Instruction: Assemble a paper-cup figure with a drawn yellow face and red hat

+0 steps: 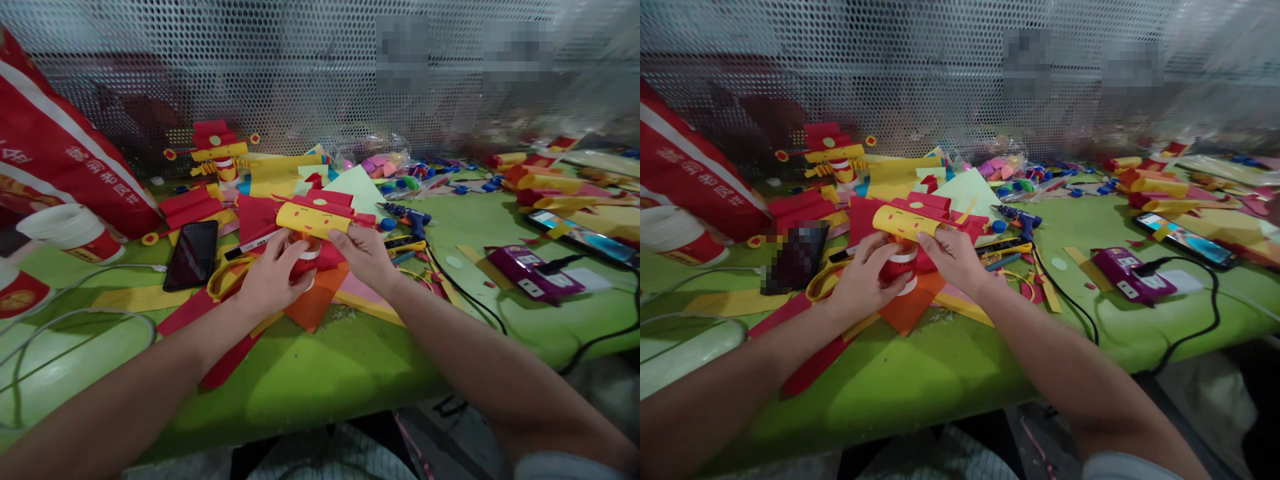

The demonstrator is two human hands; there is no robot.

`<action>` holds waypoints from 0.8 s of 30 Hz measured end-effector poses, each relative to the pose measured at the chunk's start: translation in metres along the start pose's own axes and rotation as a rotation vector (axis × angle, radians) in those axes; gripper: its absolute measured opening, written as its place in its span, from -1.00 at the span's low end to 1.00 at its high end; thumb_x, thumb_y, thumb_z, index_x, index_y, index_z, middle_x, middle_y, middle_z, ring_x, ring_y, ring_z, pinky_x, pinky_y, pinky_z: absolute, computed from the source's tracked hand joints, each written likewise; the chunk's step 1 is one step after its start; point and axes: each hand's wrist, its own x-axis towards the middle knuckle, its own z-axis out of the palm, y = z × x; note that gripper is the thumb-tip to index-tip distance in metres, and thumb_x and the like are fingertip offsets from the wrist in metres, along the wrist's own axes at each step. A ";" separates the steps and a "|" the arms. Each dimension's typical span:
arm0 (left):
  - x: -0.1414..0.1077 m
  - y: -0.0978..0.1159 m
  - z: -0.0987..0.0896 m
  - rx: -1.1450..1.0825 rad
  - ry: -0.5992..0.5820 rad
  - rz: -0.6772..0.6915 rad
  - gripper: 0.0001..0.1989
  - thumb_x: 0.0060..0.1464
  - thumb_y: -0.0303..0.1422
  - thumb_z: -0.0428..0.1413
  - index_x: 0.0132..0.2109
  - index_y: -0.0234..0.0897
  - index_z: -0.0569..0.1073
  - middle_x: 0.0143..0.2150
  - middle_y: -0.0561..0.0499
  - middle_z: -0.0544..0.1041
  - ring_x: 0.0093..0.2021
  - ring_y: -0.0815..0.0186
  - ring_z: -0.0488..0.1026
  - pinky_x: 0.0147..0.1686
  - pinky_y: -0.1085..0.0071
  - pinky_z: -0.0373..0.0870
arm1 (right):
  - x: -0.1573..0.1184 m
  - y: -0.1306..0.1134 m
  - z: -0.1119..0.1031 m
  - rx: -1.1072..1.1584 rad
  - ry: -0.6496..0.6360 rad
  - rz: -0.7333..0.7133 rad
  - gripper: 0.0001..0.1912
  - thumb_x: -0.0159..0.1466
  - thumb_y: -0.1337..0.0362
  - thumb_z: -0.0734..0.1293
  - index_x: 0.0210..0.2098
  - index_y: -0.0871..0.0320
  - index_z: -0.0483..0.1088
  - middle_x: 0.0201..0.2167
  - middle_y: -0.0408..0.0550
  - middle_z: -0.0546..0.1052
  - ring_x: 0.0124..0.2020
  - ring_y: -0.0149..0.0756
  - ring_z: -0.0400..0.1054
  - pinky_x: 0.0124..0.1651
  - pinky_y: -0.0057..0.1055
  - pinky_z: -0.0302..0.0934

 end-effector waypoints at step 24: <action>0.000 -0.002 0.002 0.072 0.051 0.115 -0.64 0.01 -0.36 0.10 -0.01 -0.26 0.28 -0.04 -0.16 0.32 -0.04 0.17 0.39 -0.07 0.18 0.43 | 0.000 0.007 0.003 -0.073 -0.088 -0.181 -0.75 0.24 0.27 0.20 -0.50 0.14 0.44 -0.54 -0.05 0.52 -0.21 -0.14 0.45 -0.15 -0.23 0.33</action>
